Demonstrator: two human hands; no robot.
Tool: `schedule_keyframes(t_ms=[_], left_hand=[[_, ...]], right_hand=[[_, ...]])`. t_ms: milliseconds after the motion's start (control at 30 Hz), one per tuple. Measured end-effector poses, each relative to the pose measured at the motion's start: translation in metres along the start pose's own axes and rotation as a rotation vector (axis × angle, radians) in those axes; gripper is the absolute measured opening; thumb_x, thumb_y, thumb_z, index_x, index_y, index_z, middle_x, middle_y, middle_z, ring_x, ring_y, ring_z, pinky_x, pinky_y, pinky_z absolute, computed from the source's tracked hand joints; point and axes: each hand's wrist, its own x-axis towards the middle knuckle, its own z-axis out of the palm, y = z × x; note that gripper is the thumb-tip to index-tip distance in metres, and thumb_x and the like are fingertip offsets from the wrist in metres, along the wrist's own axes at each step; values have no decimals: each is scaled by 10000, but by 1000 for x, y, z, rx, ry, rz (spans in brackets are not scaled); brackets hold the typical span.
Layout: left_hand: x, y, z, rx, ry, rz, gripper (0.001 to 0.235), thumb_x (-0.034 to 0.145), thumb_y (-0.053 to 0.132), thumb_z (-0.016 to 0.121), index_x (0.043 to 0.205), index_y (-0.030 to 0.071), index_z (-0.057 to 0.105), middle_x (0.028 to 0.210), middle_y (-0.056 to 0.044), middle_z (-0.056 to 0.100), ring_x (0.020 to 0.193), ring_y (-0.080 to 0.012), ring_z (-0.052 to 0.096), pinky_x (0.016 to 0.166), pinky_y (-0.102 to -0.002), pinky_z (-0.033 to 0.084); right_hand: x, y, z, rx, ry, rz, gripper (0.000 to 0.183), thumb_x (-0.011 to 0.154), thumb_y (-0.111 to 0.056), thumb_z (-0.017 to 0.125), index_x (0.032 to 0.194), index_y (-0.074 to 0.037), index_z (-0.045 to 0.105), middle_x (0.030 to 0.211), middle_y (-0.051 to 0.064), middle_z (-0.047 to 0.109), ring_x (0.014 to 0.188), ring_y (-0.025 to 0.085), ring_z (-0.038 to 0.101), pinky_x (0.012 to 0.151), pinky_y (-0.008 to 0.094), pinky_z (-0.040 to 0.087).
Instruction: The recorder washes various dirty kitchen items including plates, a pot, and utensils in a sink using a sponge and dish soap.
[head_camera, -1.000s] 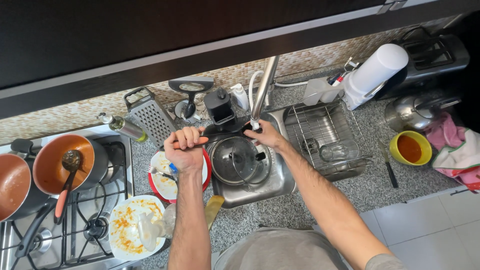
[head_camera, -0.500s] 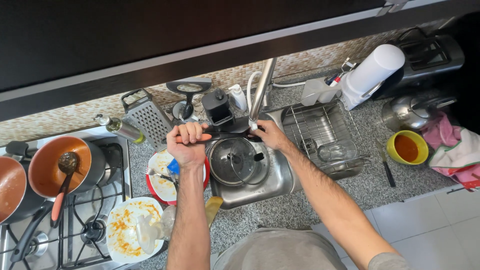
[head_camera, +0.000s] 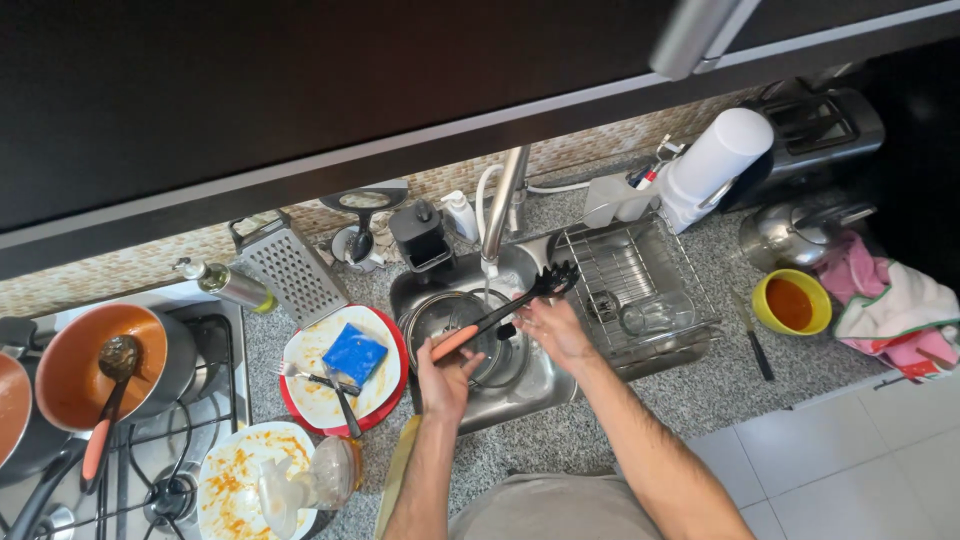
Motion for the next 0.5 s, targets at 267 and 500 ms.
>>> schedule_keyframes(t_ms=[267,500], left_hand=[[21,-70,-30,339,-148,-451,1049,998,918,333,1161,-49,707,814,-185,673,713,-315,730,727,-599,727],[-33,-33,-1,596,-192,-502,905,1116,721,292,1324,-47,723,883,-142,652,749,-227,664,634,-435,648]], right_hand=[[-35,-78,26,-411,-21,-191,381,1037,-158,814,1355,-9,668,1183,154,815,943,260,843,807,390,743],[-40,-271,86,-1056,320,-551,232,1109,-99,662,1330,-26,658,1233,186,767,1020,240,795,759,314,702]])
